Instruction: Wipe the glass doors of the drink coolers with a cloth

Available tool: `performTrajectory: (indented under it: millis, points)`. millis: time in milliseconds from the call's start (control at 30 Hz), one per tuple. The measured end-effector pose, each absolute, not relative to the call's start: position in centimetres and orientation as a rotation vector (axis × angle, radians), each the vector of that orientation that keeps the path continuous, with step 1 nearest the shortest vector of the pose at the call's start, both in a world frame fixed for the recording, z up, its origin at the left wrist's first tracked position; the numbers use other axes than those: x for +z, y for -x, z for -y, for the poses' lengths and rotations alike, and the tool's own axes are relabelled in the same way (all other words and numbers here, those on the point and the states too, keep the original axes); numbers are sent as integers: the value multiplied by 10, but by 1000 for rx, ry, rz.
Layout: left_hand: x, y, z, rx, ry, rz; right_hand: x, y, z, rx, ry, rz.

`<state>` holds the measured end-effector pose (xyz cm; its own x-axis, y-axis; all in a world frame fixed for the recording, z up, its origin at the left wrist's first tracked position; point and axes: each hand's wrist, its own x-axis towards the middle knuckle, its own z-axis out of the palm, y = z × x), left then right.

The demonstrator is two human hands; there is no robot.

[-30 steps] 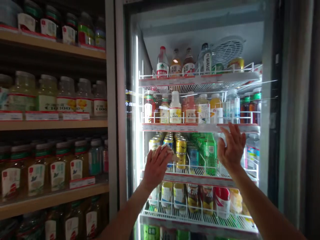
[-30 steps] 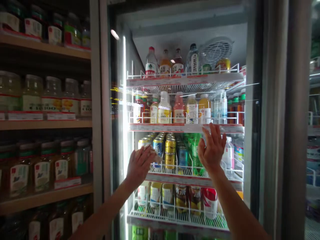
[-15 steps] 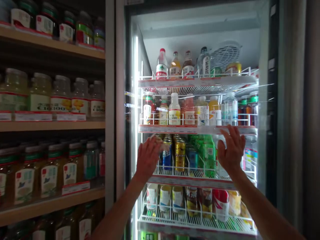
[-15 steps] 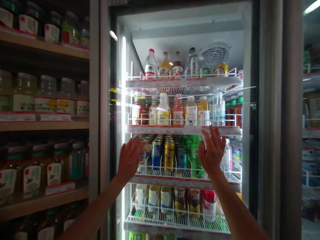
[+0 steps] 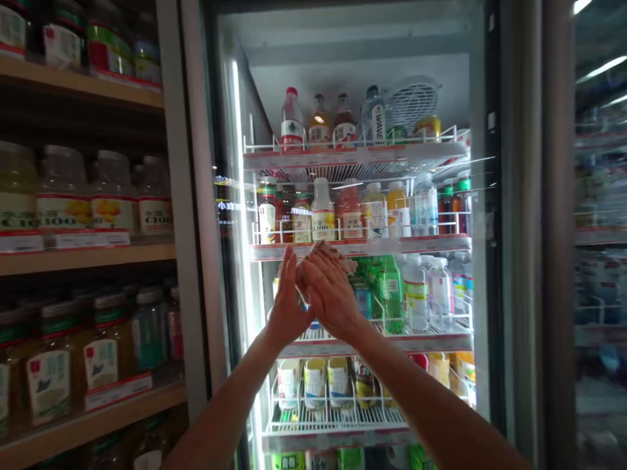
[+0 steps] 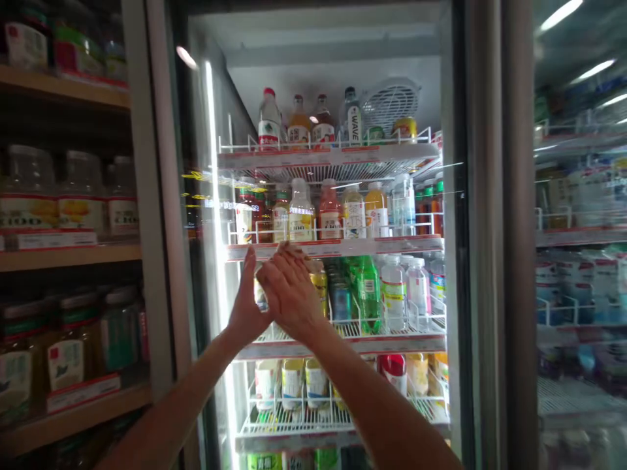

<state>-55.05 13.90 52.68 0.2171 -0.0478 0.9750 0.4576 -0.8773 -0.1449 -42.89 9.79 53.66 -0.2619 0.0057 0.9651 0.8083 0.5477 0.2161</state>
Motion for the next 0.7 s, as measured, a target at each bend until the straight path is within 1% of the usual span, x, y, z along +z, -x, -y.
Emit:
performTrajectory:
  millis: [100,200,267,333,400,467,500,567,700]
  points:
    - [513,581,-148,-1668,1944,604,529,435,-111,-1057,844,1625]
    - [505,588,-159,-1546,1785,733,522,420,-111,-1189,906,1552]
    - [504,584,-162,-1491,1727,755,516,386,-103,-1226,956,1482]
    - [504,579,-163,-1479,1684,771,509,333,-92,-1242,1025,1343]
    - [504,575,-162,-1471,1663,793,502,276,-83,-1228,1112,1115]
    - [505,575,-162,-1472,1649,798,497,241,-80,-1174,1150,845]
    - [505,575,-162,-1475,1646,793,494,238,-81,-1149,1150,764]
    - [505,576,-162,-1487,1654,783,488,264,-85,-1127,1130,784]
    - [506,579,-162,-1517,1682,780,476,353,-95,-1156,1059,1362]
